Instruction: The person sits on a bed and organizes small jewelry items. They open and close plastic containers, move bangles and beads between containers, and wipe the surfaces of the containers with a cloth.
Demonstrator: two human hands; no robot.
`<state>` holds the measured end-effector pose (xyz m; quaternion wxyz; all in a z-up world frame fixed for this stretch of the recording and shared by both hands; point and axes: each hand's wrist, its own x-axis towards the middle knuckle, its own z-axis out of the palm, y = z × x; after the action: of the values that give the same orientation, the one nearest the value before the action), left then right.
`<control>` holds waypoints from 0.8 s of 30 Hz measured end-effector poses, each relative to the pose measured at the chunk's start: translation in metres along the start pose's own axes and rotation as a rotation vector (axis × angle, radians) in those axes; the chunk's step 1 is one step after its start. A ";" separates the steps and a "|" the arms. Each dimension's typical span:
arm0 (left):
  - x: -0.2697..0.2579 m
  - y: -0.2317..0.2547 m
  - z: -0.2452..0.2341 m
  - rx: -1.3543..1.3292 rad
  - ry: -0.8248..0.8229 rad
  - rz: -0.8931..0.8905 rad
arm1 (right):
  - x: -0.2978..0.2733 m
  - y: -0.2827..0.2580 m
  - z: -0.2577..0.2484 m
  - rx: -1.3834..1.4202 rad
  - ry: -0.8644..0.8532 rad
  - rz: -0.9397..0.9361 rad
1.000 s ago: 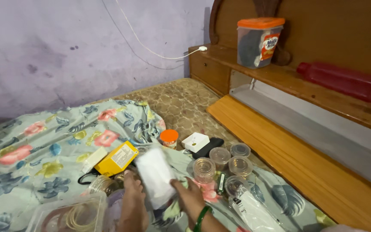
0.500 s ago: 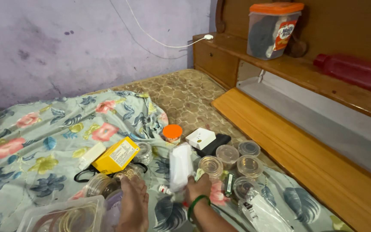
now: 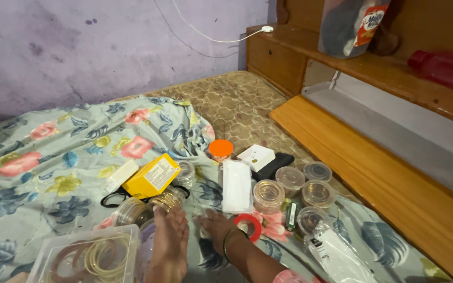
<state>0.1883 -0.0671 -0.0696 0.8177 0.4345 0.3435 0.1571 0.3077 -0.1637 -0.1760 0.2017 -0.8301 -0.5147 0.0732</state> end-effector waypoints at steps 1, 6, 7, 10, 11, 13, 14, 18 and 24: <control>-0.001 0.001 -0.001 -0.005 -0.007 0.001 | 0.001 0.001 0.003 -0.024 -0.040 0.049; -0.002 -0.004 -0.009 -0.004 -0.031 -0.016 | -0.009 0.003 0.007 0.024 -0.032 0.115; -0.001 -0.009 -0.012 0.002 -0.035 -0.015 | -0.014 -0.002 0.008 0.374 0.037 0.226; 0.014 -0.021 -0.021 0.049 -0.050 0.006 | -0.022 -0.013 -0.007 1.285 0.120 0.495; 0.020 -0.024 -0.024 0.086 -0.050 0.020 | -0.032 -0.015 -0.015 1.499 0.051 0.551; 0.028 -0.033 -0.032 0.139 -0.050 0.079 | -0.046 -0.020 -0.034 1.760 -0.039 0.592; 0.031 -0.036 -0.036 0.152 -0.050 0.127 | -0.052 -0.025 -0.042 1.806 -0.056 0.576; 0.016 -0.032 -0.038 0.384 -0.107 0.283 | -0.073 -0.037 -0.080 1.907 -0.144 0.503; -0.059 0.008 -0.026 0.939 -0.124 0.333 | -0.077 -0.072 -0.119 1.680 0.028 0.405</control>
<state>0.1281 -0.0791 -0.0479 0.5167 0.8130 0.2537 0.0878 0.2526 -0.2345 -0.0448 0.7380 -0.4826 -0.1296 0.4535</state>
